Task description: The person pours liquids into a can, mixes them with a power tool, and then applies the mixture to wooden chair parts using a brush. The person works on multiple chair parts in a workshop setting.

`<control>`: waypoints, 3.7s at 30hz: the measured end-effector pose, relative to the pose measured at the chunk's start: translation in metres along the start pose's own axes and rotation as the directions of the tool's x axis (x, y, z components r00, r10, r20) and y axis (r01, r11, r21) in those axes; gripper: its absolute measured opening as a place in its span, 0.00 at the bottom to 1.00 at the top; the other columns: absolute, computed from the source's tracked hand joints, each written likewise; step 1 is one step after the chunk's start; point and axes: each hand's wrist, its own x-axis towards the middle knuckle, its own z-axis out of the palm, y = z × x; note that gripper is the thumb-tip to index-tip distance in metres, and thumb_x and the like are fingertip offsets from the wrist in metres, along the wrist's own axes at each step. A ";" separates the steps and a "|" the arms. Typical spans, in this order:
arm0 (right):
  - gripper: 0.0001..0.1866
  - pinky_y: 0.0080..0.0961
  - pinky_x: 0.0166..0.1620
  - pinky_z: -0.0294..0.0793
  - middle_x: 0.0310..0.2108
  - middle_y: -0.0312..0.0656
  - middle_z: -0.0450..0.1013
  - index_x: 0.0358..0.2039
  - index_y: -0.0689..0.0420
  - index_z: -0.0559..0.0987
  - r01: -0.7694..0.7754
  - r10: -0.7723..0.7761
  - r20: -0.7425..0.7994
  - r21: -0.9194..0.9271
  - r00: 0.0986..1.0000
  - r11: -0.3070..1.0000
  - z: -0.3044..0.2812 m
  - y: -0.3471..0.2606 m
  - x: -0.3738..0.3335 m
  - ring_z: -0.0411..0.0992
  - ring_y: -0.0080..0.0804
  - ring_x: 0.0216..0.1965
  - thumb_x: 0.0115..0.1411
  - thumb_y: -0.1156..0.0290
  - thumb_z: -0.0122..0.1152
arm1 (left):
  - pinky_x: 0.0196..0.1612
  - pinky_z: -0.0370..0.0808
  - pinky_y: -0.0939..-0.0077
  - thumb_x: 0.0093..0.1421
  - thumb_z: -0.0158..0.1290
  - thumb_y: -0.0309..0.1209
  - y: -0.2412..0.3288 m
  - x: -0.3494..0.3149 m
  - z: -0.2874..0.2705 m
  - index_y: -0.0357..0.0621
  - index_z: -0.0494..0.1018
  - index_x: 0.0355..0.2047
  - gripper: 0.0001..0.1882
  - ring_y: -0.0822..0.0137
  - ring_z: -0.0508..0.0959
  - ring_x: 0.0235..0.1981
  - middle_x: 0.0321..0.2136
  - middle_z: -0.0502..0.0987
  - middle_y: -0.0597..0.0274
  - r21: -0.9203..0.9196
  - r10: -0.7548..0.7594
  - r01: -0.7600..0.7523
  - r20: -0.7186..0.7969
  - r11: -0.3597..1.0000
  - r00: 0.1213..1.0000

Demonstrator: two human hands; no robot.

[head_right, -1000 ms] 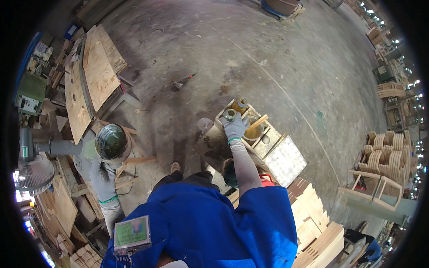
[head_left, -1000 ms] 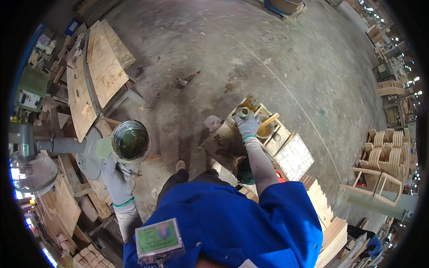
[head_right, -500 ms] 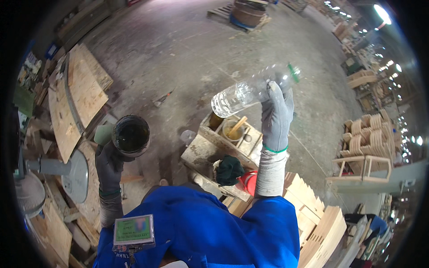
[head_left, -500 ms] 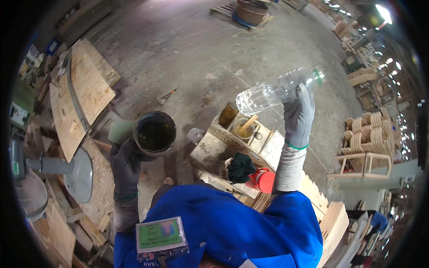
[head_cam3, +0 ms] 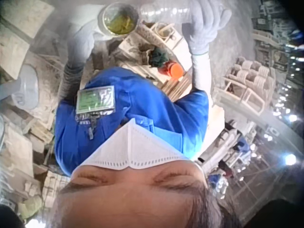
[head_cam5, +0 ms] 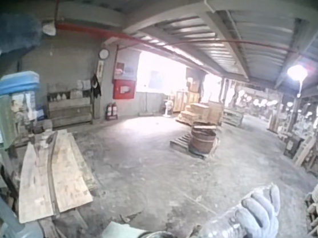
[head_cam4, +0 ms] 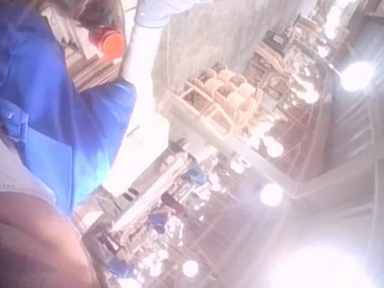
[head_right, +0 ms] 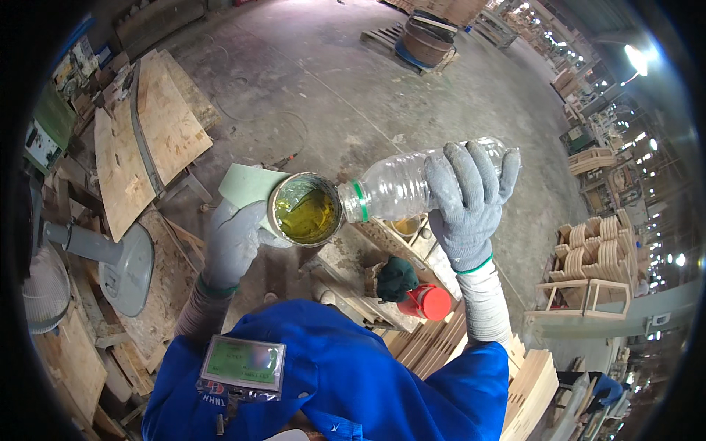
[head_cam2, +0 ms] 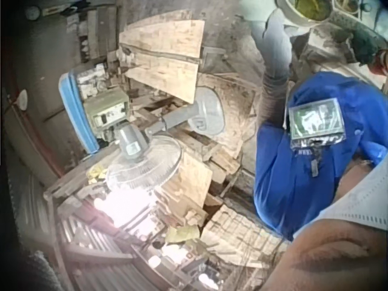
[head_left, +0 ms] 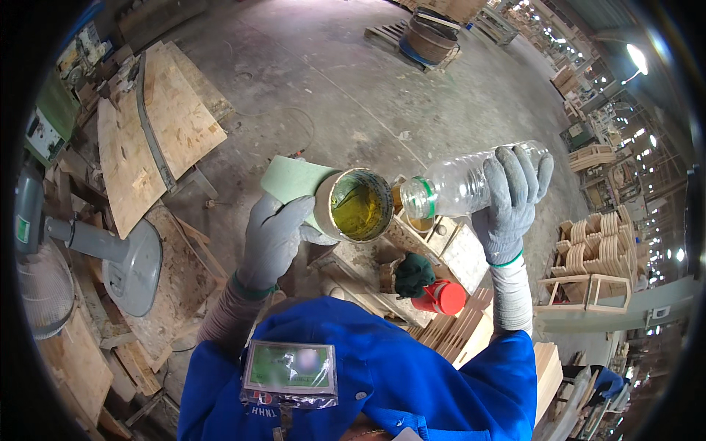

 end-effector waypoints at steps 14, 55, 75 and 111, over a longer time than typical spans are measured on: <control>0.22 0.59 0.65 0.46 0.49 0.32 0.69 0.42 0.32 0.75 0.151 -0.170 -0.079 -0.202 0.982 0.968 -0.018 -0.012 0.037 0.65 0.35 0.54 0.47 0.70 0.62 | 0.54 0.72 0.72 0.63 0.38 0.19 0.014 -0.010 -0.015 0.30 0.52 0.61 0.25 0.63 0.72 0.53 0.53 0.68 0.49 -0.047 0.050 -0.047 0.066 0.998 0.997; 0.26 0.55 0.66 0.47 0.50 0.28 0.67 0.47 0.23 0.72 0.254 -0.298 -0.097 -0.318 0.950 0.914 -0.037 -0.012 0.056 0.66 0.30 0.53 0.49 0.63 0.66 | 0.39 0.84 0.65 0.63 0.39 0.19 0.013 -0.016 -0.013 0.29 0.51 0.61 0.25 0.57 0.75 0.49 0.52 0.67 0.43 -0.041 0.065 -0.062 0.084 0.997 0.994; 0.21 0.52 0.65 0.48 0.49 0.30 0.70 0.42 0.30 0.74 0.188 -0.262 -0.177 -0.350 0.949 0.918 -0.052 -0.014 0.078 0.66 0.34 0.54 0.48 0.65 0.70 | 0.50 0.77 0.70 0.63 0.38 0.18 0.006 -0.022 -0.023 0.30 0.53 0.61 0.25 0.61 0.74 0.51 0.53 0.68 0.49 0.035 0.044 -0.046 0.056 0.998 0.997; 0.29 0.46 0.63 0.57 0.50 0.42 0.69 0.50 0.53 0.71 0.129 -0.141 -0.040 -0.224 0.989 0.966 -0.045 -0.029 0.053 0.66 0.41 0.55 0.45 0.74 0.70 | 0.37 0.84 0.69 0.63 0.41 0.19 0.000 -0.028 -0.025 0.28 0.60 0.54 0.19 0.63 0.78 0.42 0.46 0.71 0.48 -0.100 0.021 -0.020 0.009 0.995 1.000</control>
